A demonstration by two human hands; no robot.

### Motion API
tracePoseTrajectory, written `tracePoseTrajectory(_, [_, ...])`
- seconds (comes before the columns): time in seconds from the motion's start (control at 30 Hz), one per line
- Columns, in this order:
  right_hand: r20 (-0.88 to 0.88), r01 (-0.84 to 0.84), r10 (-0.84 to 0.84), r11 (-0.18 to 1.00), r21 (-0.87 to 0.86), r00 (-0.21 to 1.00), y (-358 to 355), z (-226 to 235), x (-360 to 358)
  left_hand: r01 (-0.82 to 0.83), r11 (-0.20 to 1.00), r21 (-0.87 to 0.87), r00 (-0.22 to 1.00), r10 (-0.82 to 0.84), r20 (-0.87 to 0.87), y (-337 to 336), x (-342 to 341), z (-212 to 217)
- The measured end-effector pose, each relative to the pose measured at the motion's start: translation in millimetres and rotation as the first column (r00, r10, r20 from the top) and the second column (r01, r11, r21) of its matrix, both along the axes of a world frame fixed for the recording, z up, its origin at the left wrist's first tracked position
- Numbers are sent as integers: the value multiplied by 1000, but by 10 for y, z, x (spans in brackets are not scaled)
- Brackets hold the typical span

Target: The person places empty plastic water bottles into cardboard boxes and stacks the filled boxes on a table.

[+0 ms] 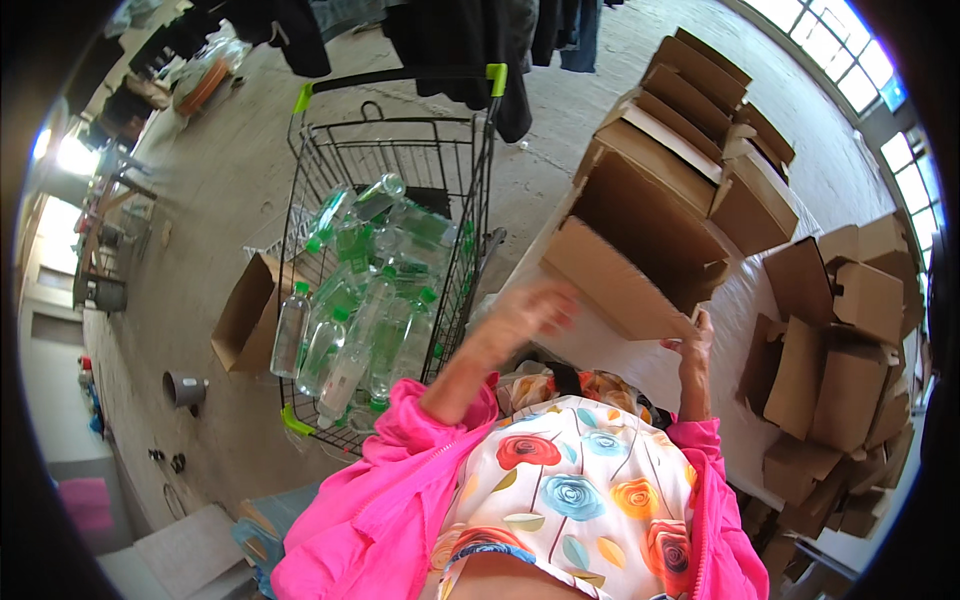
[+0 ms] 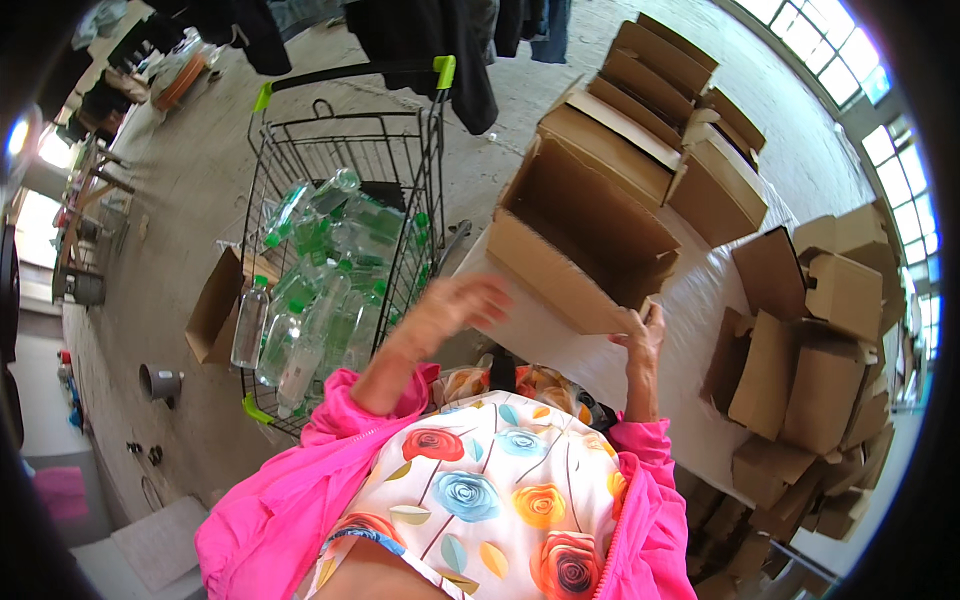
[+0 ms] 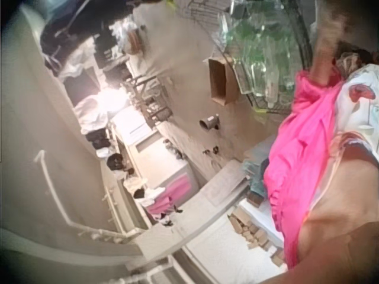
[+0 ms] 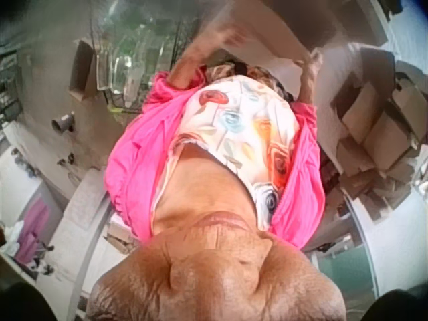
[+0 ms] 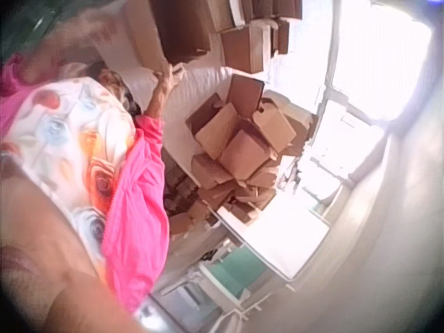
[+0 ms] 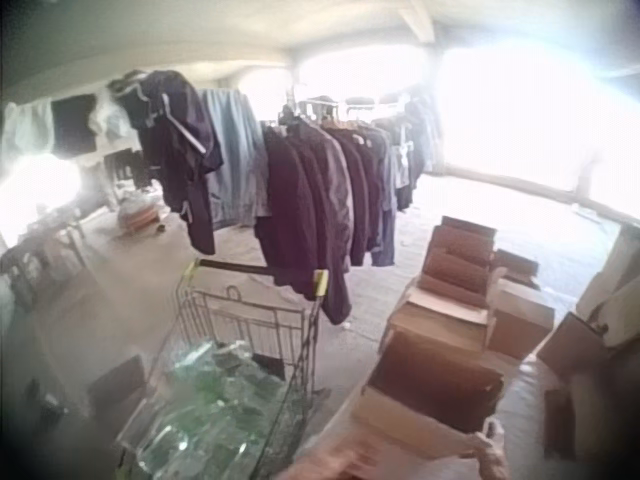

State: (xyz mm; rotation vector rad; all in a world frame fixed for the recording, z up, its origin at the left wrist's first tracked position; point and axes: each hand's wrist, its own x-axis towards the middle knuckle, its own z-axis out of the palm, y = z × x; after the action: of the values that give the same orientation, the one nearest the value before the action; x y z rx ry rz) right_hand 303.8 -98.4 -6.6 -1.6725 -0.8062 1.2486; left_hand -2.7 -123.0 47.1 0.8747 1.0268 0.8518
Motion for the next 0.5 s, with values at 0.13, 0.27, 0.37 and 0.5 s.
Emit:
tracePoseTrajectory(0.13, [63,-50,47,997,54,997,3,24,10,-274,784,557,411,620,-669,-172,-1263,-749])
tracePoseTrajectory(0.27, [180,24,-33,998,52,983,-6,26,-10,-112,993,-40,354,2,-935,-810,-1621,-1055])
tracePoseTrajectory(0.37, [169,6,-12,999,37,985,-5,-60,60,-102,984,-145,266,-114,-957,-986,-1344,-890])
tracePoseTrajectory(0.5, [166,39,-54,995,96,985,-4,-78,1,-98,993,-69,66,-63,-996,-1037,-1207,-1100])
